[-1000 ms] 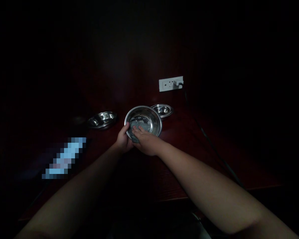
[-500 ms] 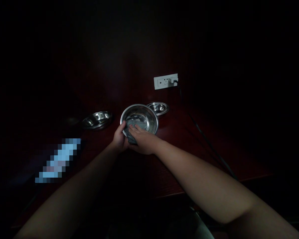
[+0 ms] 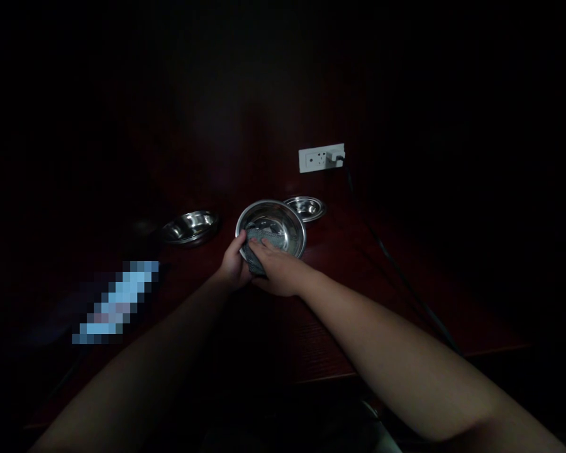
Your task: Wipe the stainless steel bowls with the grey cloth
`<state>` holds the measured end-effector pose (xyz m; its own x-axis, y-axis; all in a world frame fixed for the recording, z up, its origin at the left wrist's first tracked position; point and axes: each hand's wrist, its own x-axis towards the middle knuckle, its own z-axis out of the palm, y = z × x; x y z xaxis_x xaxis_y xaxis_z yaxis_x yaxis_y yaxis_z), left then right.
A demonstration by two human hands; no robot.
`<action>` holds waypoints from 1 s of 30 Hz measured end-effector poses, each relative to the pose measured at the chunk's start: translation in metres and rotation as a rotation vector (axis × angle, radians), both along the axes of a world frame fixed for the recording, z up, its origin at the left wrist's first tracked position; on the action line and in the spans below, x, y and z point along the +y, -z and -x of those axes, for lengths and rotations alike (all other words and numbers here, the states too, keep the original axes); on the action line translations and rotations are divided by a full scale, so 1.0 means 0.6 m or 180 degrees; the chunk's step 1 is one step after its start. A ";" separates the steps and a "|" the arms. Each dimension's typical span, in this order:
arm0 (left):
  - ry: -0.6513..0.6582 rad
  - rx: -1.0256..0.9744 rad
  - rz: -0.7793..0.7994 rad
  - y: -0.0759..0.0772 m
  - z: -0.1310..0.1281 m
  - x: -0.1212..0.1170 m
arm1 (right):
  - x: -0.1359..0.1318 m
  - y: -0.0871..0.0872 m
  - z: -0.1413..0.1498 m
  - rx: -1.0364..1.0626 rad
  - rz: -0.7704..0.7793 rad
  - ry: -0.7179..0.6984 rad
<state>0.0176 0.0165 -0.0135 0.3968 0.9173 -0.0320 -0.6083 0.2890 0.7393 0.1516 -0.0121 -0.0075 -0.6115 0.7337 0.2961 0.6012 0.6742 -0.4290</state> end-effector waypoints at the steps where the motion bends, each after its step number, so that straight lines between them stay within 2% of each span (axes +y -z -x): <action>1: -0.0010 0.0001 0.0006 0.000 0.000 0.000 | -0.001 0.000 0.000 0.0076 0.0018 0.0004; 15: 0.0171 -0.0014 0.0060 0.011 0.006 0.004 | 0.003 0.004 -0.006 0.0250 0.0083 -0.0138; 30: 0.0065 -0.0029 0.0062 0.008 0.007 0.000 | 0.003 0.001 -0.006 0.0275 0.0083 -0.0103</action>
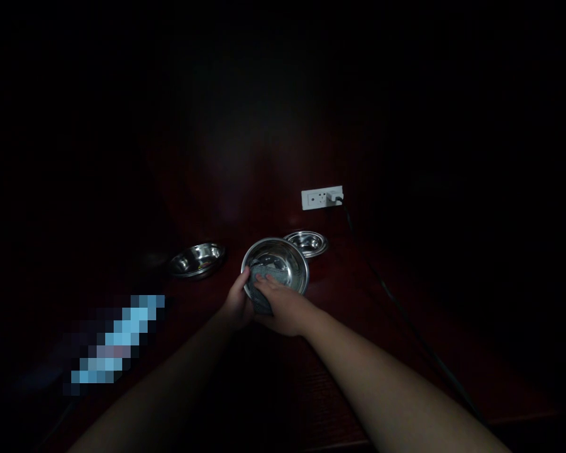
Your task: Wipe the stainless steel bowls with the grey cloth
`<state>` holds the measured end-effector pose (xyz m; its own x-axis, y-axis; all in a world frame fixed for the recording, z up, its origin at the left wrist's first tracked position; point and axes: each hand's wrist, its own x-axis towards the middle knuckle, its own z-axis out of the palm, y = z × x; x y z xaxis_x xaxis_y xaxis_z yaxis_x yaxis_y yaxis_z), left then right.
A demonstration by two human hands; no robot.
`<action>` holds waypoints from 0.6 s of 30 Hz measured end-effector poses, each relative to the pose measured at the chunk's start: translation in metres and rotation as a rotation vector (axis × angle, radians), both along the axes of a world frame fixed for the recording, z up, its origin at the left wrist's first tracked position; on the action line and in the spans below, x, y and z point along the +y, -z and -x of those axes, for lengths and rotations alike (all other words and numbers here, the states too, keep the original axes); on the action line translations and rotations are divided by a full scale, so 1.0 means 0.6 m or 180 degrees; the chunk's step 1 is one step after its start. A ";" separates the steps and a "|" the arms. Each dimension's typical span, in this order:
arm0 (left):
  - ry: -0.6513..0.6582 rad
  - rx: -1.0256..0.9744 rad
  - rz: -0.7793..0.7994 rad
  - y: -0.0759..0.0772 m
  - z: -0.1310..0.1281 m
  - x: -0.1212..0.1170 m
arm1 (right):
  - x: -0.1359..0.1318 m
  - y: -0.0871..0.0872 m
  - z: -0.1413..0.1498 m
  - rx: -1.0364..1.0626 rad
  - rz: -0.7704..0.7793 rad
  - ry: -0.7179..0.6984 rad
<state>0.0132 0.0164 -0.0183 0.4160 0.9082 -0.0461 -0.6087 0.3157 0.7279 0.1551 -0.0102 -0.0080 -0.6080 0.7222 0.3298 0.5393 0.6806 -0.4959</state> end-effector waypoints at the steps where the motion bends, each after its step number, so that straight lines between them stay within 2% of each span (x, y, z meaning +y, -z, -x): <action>1: 0.0028 -0.0012 0.0005 -0.001 0.000 0.000 | -0.001 0.000 0.000 0.0004 -0.0001 0.0000; 5: 0.0090 -0.0053 0.0030 -0.003 -0.001 -0.003 | -0.003 -0.001 0.002 -0.0038 -0.0004 0.0002; 12: -0.0074 -0.0032 -0.0011 -0.006 -0.004 -0.004 | 0.001 -0.002 -0.001 0.0011 -0.0007 0.0034; 18: 0.0007 -0.0108 -0.0042 -0.010 -0.004 -0.003 | 0.007 -0.001 -0.005 0.0055 -0.0087 0.0085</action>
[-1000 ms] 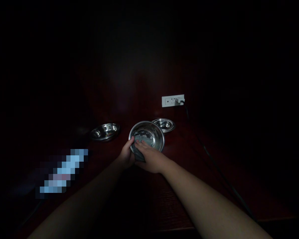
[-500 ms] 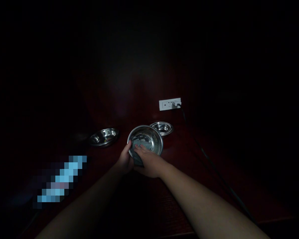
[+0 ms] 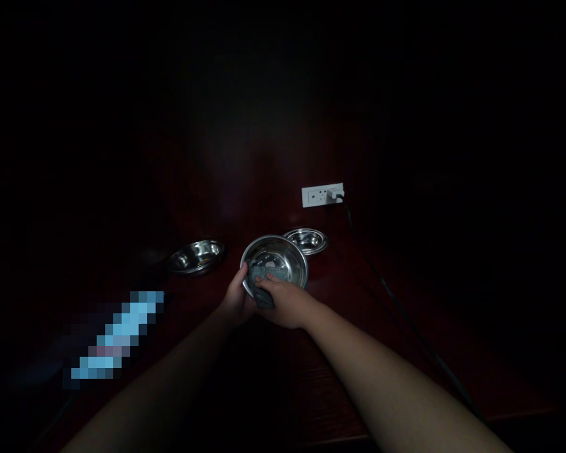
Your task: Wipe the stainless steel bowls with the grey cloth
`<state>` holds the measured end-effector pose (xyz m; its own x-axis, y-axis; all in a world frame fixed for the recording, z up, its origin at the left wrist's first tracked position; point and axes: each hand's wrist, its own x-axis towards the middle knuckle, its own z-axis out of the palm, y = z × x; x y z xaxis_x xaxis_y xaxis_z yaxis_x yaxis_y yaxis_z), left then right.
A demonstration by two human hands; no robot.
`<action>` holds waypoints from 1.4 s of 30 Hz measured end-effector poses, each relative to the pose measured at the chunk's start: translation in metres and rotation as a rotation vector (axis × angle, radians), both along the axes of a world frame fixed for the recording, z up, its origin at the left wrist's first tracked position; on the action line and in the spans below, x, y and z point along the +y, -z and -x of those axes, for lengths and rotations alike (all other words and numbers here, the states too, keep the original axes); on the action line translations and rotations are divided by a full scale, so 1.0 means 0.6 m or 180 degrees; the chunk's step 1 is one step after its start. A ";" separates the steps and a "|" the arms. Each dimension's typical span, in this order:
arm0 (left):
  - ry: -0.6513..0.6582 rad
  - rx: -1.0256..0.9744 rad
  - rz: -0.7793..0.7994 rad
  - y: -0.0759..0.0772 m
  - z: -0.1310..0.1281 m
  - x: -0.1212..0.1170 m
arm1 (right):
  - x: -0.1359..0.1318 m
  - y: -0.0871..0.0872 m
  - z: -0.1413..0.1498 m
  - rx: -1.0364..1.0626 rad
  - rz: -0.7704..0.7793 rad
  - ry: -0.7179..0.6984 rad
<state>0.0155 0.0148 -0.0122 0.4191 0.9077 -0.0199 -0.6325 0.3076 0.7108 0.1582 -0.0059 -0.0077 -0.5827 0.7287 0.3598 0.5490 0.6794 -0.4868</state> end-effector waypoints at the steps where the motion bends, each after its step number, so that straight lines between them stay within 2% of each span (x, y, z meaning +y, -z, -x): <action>1: 0.0007 -0.0021 -0.0007 0.000 0.000 0.001 | 0.000 0.000 0.000 0.0005 0.0004 0.0017; 12: 0.0037 -0.0092 0.0030 0.003 0.003 0.002 | -0.006 -0.018 -0.001 -0.0078 0.0099 0.0113; 19: -0.0007 -0.0069 -0.0001 0.004 0.002 0.003 | -0.011 -0.032 -0.003 -0.0281 0.0179 0.0506; 28: 0.0011 0.0002 0.0046 -0.001 0.002 -0.002 | -0.012 -0.032 -0.001 -0.0320 0.0151 0.0590; 33: 0.0044 -0.0017 0.0157 0.000 0.005 0.001 | -0.007 -0.023 0.000 -0.0314 0.0019 0.0470; 42: 0.0010 0.0014 0.0214 0.000 0.005 0.001 | -0.008 -0.009 -0.003 -0.0116 0.0178 0.0048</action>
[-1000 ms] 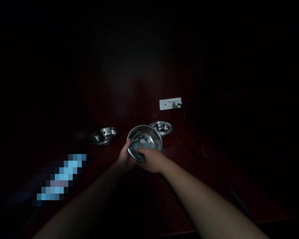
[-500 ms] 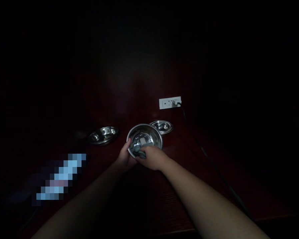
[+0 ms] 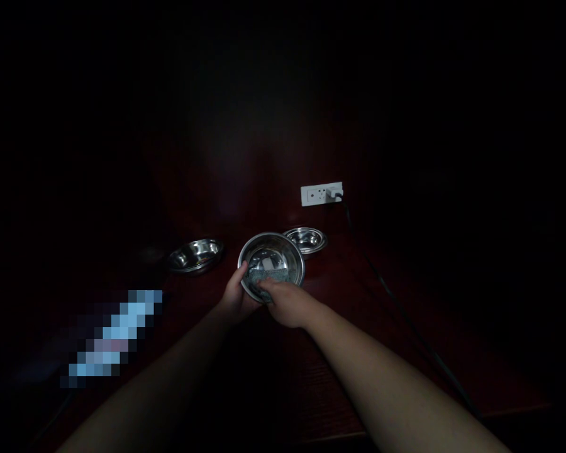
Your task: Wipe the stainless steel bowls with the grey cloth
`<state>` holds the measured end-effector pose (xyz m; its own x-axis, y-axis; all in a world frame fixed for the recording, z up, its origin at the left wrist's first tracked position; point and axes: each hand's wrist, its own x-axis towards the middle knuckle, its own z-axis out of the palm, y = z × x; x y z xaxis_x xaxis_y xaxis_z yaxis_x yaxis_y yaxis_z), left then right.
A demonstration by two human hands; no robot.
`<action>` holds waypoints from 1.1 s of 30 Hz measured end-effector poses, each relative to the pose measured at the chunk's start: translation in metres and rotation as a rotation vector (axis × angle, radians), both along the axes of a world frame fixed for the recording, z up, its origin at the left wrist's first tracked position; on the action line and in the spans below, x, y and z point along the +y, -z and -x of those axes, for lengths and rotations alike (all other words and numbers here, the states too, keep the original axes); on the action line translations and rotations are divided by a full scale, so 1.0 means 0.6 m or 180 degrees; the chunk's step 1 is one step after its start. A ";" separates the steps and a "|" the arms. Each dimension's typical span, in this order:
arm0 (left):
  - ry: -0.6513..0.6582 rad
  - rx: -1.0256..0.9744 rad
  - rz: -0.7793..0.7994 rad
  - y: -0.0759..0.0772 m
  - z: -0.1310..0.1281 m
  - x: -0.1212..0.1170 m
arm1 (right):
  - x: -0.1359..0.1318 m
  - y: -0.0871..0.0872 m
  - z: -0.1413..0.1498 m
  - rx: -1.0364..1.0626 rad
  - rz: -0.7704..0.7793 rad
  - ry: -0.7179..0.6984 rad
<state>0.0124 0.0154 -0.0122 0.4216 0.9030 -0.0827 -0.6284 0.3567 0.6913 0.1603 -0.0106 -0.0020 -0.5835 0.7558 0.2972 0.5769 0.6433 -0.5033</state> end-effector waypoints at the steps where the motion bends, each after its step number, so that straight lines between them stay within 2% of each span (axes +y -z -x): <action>1: -0.0019 0.0021 0.0024 0.000 0.000 0.000 | 0.000 0.003 0.000 0.0031 0.0025 -0.0029; 5: -0.0049 0.0060 0.0034 -0.002 -0.002 -0.001 | 0.001 0.012 0.003 0.0100 0.0165 -0.0130; 15: -0.0001 0.0058 0.0019 -0.001 -0.001 -0.001 | -0.004 0.003 0.003 -0.0003 0.0250 -0.0105; 24: 0.0072 0.0110 -0.0041 0.000 -0.001 -0.001 | -0.001 -0.020 0.000 -0.0318 0.0046 0.0403; 33: 0.0149 0.0115 -0.0069 0.004 -0.002 -0.001 | -0.004 -0.024 0.004 -0.0787 -0.0041 0.1002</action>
